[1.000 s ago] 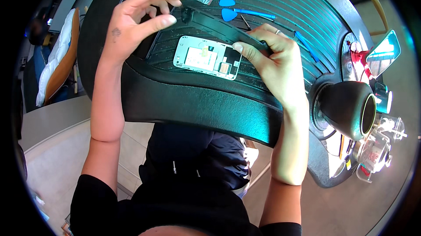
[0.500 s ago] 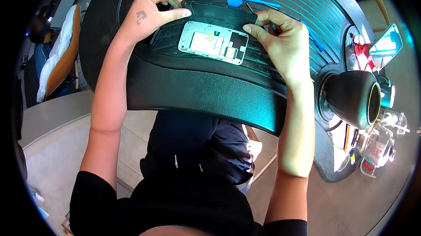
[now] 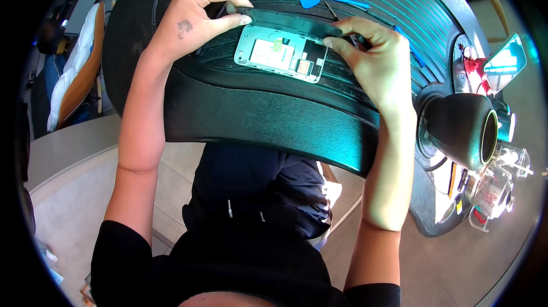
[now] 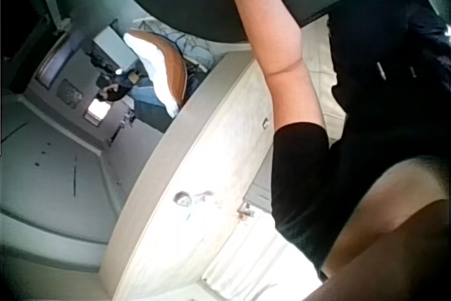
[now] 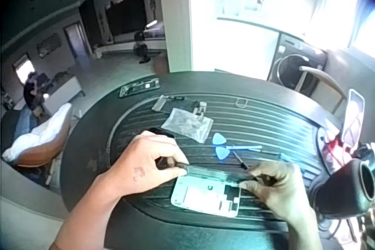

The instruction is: The person disassembles a smartphone by removing the back cover and internal components using a small metal tool. They carefully pry open the device, remove the battery, and place parts on the table.

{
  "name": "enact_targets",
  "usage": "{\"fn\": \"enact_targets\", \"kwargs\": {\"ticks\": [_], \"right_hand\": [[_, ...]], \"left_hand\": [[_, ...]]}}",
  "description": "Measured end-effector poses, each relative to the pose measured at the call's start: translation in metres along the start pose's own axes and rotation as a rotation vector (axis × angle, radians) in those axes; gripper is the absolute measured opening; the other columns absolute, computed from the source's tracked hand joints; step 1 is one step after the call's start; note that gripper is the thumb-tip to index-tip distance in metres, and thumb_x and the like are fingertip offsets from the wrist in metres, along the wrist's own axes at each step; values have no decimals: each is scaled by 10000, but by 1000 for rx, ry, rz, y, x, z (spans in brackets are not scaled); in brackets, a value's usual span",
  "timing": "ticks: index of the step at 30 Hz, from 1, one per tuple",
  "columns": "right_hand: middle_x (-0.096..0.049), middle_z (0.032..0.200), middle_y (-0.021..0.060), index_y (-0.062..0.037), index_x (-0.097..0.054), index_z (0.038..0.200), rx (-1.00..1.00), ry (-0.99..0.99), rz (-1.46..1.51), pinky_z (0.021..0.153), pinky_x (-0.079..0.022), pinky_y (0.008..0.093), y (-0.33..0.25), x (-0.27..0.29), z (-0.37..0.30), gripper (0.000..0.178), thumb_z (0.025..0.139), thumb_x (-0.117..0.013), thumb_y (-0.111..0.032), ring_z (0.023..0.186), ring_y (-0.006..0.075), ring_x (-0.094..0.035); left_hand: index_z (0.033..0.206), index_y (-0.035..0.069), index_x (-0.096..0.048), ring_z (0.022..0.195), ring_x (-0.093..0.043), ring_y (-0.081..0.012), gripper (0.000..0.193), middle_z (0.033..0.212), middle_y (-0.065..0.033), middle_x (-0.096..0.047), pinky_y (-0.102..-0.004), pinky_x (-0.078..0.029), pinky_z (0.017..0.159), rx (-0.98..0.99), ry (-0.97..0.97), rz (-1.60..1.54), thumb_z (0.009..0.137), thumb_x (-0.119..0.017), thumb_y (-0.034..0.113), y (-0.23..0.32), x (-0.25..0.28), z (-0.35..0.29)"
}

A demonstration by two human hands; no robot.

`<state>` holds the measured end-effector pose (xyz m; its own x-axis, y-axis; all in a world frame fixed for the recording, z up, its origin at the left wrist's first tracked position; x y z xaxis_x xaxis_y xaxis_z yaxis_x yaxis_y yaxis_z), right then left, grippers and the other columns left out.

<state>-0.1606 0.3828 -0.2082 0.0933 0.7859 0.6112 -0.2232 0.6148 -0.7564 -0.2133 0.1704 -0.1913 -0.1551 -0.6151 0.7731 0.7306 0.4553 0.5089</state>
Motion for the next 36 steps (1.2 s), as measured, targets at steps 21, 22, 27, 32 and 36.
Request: {"fn": "enact_targets", "kwargs": {"ticks": [21,22,27,32,36], "right_hand": [[-697,754,17,-34,-747,944,17,1,-24,550,-419,212,-2,0,-1,184,775,-795,-85,600,37,-485],[-704,763,21,-34,-748,945,25,0,-28,550,-420,212,-1,0,-1,184,775,-795,-84,602,37,-487],[-715,784,34,-41,-754,948,40,-2,-26,573,-441,213,-2,0,-1,181,776,-793,-83,619,40,-517],[-715,787,35,-47,-758,945,40,-17,-29,592,-454,217,-3,1,-1,176,776,-793,-80,634,49,-540],[-721,822,39,-49,-756,955,51,-52,-51,609,-461,218,-4,1,-1,190,775,-797,-95,654,51,-552]], "left_hand": [[842,13,-701,721,-604,-144,131,743,-49,-631,-277,-456,696,-49,4,23,745,-775,60,1,2,0],[828,13,-697,717,-625,-167,122,746,-73,-646,-301,-469,692,-58,-1,-13,735,-766,54,2,2,1],[797,-4,-680,695,-661,-203,120,743,-121,-671,-336,-494,665,-78,-12,-123,708,-751,35,0,4,5],[804,-17,-690,658,-638,-186,131,737,-114,-671,-292,-480,617,64,-67,-262,697,-760,13,7,5,6],[807,-10,-702,656,-639,-201,134,739,-107,-677,-298,-480,631,5,-72,-288,693,-766,21,-1,1,5]]}}
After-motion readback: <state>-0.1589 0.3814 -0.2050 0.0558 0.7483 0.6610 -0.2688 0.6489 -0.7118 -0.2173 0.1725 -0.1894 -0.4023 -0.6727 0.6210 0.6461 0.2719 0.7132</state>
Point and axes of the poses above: each hand's wrist, its own z-axis towards the middle knuckle, its own x-axis out of the back of the hand, y = z × x, the point moved 8 cm from there along z, towards the middle knuckle
